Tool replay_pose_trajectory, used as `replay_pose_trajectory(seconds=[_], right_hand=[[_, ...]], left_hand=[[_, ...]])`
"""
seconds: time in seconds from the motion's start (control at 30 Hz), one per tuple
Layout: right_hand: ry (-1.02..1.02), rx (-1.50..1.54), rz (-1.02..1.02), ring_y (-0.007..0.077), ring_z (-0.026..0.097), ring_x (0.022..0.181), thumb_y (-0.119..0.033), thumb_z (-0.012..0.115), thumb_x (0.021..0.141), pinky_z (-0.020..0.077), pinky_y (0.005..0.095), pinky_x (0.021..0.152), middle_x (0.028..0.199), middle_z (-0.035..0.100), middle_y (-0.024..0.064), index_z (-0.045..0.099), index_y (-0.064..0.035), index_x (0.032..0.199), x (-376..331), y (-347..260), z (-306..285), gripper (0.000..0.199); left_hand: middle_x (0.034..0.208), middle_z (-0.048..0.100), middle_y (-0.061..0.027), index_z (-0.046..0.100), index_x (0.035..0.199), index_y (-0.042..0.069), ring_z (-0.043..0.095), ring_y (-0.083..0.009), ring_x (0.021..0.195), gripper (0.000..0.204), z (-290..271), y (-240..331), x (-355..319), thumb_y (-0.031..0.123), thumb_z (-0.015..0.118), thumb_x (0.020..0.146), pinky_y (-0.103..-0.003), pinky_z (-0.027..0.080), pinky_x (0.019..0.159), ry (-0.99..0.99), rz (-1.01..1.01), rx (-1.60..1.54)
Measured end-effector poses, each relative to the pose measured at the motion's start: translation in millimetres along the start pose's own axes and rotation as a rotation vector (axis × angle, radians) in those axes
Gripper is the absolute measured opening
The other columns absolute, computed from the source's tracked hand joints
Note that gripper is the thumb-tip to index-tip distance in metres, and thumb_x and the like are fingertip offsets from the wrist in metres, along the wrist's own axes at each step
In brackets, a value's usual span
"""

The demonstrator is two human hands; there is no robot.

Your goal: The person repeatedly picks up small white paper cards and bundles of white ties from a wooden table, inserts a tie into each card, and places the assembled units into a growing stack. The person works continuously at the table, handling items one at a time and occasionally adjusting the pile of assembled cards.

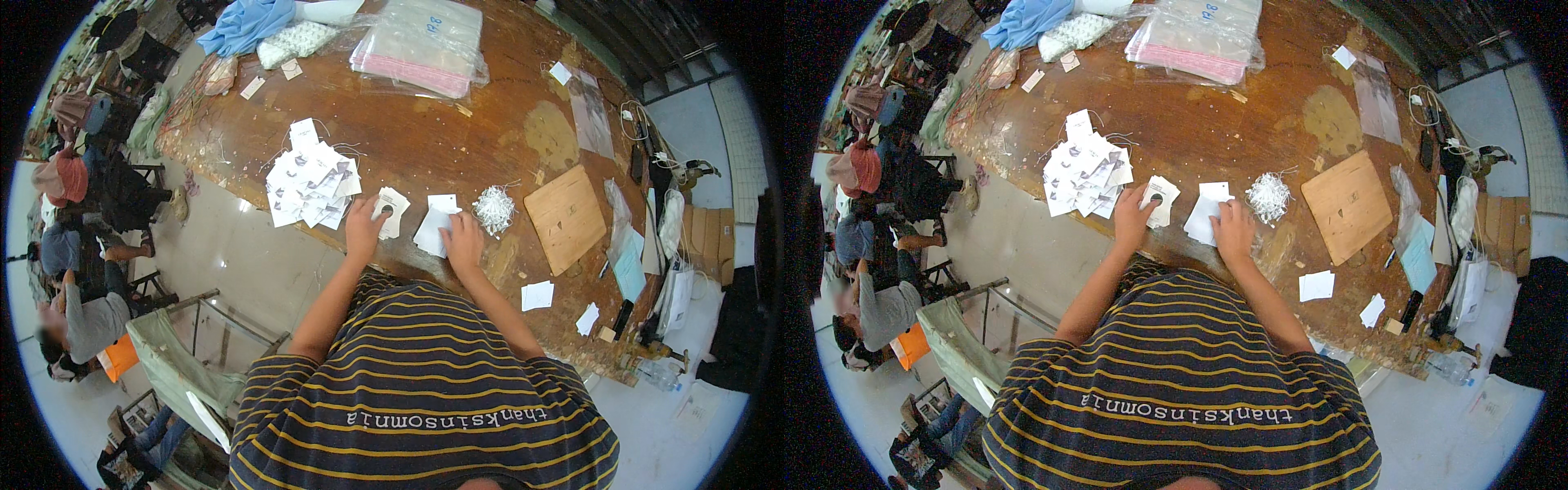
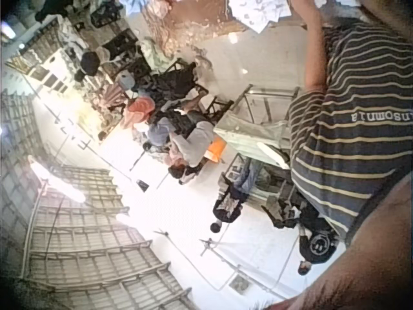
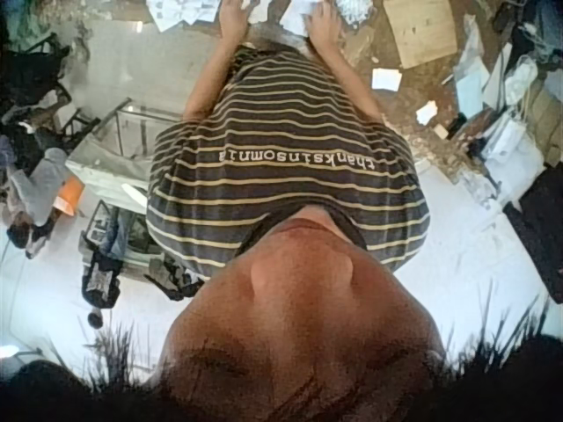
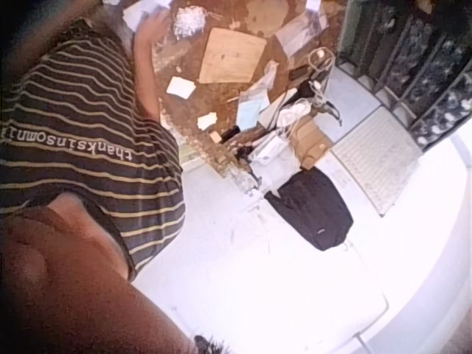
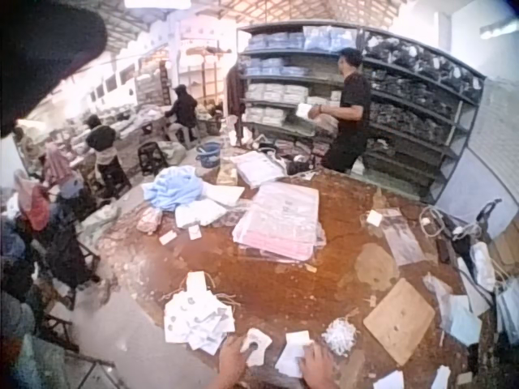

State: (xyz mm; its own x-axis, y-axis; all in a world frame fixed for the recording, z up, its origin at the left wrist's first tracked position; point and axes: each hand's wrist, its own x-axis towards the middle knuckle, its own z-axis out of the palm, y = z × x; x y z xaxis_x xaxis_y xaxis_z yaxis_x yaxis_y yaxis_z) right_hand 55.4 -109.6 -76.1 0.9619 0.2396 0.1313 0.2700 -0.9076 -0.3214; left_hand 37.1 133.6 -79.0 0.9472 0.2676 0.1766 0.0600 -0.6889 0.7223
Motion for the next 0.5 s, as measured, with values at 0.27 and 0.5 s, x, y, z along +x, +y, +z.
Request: replay_pose_trajectory(seconds=[0.27, 0.5], right_hand=[[-0.021, 0.528, 0.101, 0.0231, 0.058, 0.074, -0.018, 0.070, 0.083, 0.0450, 0.0338, 0.068, 0.074, 0.060, 0.0070, 0.065, -0.0024, 0.083, 14, 19, -2, 0.016], [-0.139, 0.862, 0.002, 0.0113, 0.055, 0.072, -0.015, 0.069, 0.086, 0.0434, 0.0261, 0.065, 0.077, 0.062, 0.0015, 0.064, -0.0032, 0.084, 49, -22, -60, 0.013]], left_hand=[[0.087, 0.069, -0.0051, 0.066, 0.109, -0.002, 0.060, -0.0089, 0.072, 0.028, -7, -12, 1, 0.014, 0.070, 0.087, -0.025, 0.046, 0.060, -0.155, -0.458, -0.594], [0.105, 0.067, -0.0075, 0.058, 0.119, -0.006, 0.062, -0.0096, 0.089, 0.032, -27, 26, 9, 0.011, 0.062, 0.092, -0.023, 0.049, 0.076, -0.299, -0.374, -0.803]])
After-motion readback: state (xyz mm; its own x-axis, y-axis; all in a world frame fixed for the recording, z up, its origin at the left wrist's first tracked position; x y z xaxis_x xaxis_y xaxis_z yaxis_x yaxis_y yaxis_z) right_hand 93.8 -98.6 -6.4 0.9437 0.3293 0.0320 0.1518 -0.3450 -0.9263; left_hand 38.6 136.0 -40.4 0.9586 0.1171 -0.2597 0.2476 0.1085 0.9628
